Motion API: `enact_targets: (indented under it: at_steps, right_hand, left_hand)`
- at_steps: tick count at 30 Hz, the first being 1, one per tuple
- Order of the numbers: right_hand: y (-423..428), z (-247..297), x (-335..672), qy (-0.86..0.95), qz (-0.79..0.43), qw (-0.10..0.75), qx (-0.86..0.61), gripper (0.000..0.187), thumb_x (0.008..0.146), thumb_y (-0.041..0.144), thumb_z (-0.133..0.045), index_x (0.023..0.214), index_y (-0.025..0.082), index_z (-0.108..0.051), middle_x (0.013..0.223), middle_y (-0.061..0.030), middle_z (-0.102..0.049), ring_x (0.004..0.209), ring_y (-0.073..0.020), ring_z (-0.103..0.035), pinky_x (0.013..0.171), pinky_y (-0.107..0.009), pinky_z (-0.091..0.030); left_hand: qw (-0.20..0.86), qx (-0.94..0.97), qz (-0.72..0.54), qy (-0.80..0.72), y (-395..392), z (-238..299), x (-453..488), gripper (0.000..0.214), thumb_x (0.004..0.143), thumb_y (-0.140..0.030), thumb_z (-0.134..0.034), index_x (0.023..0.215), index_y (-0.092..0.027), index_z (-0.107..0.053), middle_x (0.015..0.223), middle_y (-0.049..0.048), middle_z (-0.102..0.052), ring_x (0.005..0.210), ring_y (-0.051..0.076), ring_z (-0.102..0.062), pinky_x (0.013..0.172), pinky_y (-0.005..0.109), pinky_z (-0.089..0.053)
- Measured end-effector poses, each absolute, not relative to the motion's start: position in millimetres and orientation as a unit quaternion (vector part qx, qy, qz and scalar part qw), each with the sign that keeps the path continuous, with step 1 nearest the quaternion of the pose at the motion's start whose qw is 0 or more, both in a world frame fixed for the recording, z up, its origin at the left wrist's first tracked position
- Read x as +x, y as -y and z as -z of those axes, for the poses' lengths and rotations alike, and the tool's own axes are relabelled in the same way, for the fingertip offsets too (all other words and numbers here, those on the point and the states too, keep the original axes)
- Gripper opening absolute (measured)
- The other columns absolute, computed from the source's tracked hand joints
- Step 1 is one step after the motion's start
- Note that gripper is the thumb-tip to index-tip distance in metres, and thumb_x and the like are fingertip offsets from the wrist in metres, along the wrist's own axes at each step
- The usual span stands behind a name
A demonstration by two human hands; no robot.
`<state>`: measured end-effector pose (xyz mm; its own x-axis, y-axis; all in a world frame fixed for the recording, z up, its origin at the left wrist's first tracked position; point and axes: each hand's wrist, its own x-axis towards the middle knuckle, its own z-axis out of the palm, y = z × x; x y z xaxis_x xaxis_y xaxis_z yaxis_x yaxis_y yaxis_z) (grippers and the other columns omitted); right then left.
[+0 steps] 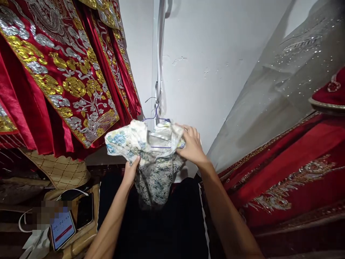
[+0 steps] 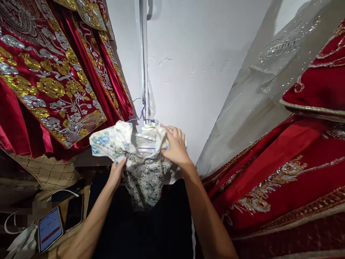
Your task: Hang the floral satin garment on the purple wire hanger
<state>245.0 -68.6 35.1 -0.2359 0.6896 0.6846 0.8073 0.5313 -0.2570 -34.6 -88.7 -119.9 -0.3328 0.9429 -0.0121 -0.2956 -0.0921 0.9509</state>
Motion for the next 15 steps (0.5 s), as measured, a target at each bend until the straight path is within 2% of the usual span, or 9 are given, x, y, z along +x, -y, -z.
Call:
enact_targets:
  at_steps: [2,3,4,6,7,9,13,15]
  right_hand:
    - [85.4,-26.2,235.6,0.796,0.019,0.423,-0.433,0.070,0.069,0.026,-0.065,0.138,0.028,-0.051,0.140,-0.0092,-0.048,0.132,-0.0342,-0.037,0.109,-0.049,-0.031]
    - [92.8,-15.3,229.6,0.776,-0.016,0.460,-0.431,0.061,0.073,0.026,-0.062,0.133,0.028,-0.054,0.137,-0.0082,-0.050,0.131,-0.0319,-0.039,0.108,-0.047,-0.032]
    - [98.9,-0.1,222.0,0.737,-0.056,0.505,-0.445,0.048,0.077,0.029,-0.060,0.125,0.026,-0.059,0.130,-0.0083,-0.055,0.124,-0.0296,-0.045,0.104,-0.044,-0.036]
    - [106.5,40.0,200.4,0.625,-0.149,0.579,-0.501,0.024,0.084,0.037,-0.054,0.102,0.022,-0.061,0.102,-0.0073,-0.062,0.097,-0.0240,-0.057,0.087,-0.037,-0.044]
    - [108.2,62.6,186.9,0.583,-0.212,0.577,-0.532,0.023,0.086,0.042,-0.053,0.092,0.021,-0.059,0.087,-0.0049,-0.061,0.081,-0.0215,-0.057,0.076,-0.034,-0.045]
    - [108.3,105.3,158.2,0.566,-0.332,0.506,-0.560,0.030,0.086,0.050,-0.051,0.075,0.022,-0.051,0.064,0.0003,-0.051,0.062,-0.0181,-0.049,0.062,-0.030,-0.039]
    - [103.7,154.3,123.6,0.572,-0.403,0.454,-0.552,0.039,0.085,0.048,-0.048,0.055,0.023,-0.042,0.053,0.0015,-0.045,0.054,-0.0153,-0.043,0.055,-0.027,-0.032]
    - [103.2,161.0,124.6,0.571,-0.422,0.453,-0.539,0.041,0.084,0.049,-0.048,0.055,0.022,-0.043,0.050,0.0026,-0.043,0.050,-0.0137,-0.040,0.051,-0.026,-0.030]
  left_hand:
    - [0.473,0.304,-0.666,-0.491,100.2,136.0,-22.0,0.052,0.076,-0.046,-0.078,0.117,-0.016,-0.065,0.125,0.0141,-0.067,0.128,0.031,-0.056,0.111,0.044,-0.040]
    - [0.489,0.292,-0.669,-0.478,106.0,141.1,-17.0,0.049,0.078,-0.044,-0.076,0.117,-0.016,-0.066,0.125,0.0138,-0.067,0.127,0.030,-0.057,0.111,0.043,-0.040]
    - [0.505,0.286,-0.672,-0.459,111.5,144.2,-13.0,0.046,0.081,-0.042,-0.075,0.118,-0.016,-0.066,0.125,0.0136,-0.068,0.126,0.029,-0.057,0.111,0.042,-0.041]
    - [0.528,0.276,-0.674,-0.436,120.6,145.9,-8.0,0.043,0.082,-0.040,-0.074,0.118,-0.016,-0.067,0.124,0.0133,-0.068,0.124,0.027,-0.059,0.111,0.042,-0.041]
    - [0.536,0.274,-0.672,-0.431,123.9,145.2,-7.0,0.043,0.083,-0.040,-0.073,0.118,-0.015,-0.067,0.124,0.0134,-0.068,0.123,0.027,-0.060,0.111,0.042,-0.041]
    - [0.544,0.273,-0.666,-0.431,128.0,143.0,-8.2,0.044,0.083,-0.041,-0.073,0.118,-0.015,-0.066,0.122,0.0141,-0.069,0.121,0.028,-0.062,0.109,0.043,-0.042]
    - [0.533,0.294,-0.653,-0.451,129.1,146.0,-20.1,0.044,0.083,-0.043,-0.072,0.117,-0.017,-0.064,0.121,0.0154,-0.067,0.119,0.030,-0.061,0.105,0.044,-0.045]
    - [0.456,0.282,-0.685,-0.493,129.5,154.6,-25.3,0.047,0.084,-0.043,-0.070,0.121,-0.018,-0.059,0.124,0.0154,-0.064,0.119,0.029,-0.060,0.103,0.045,-0.045]
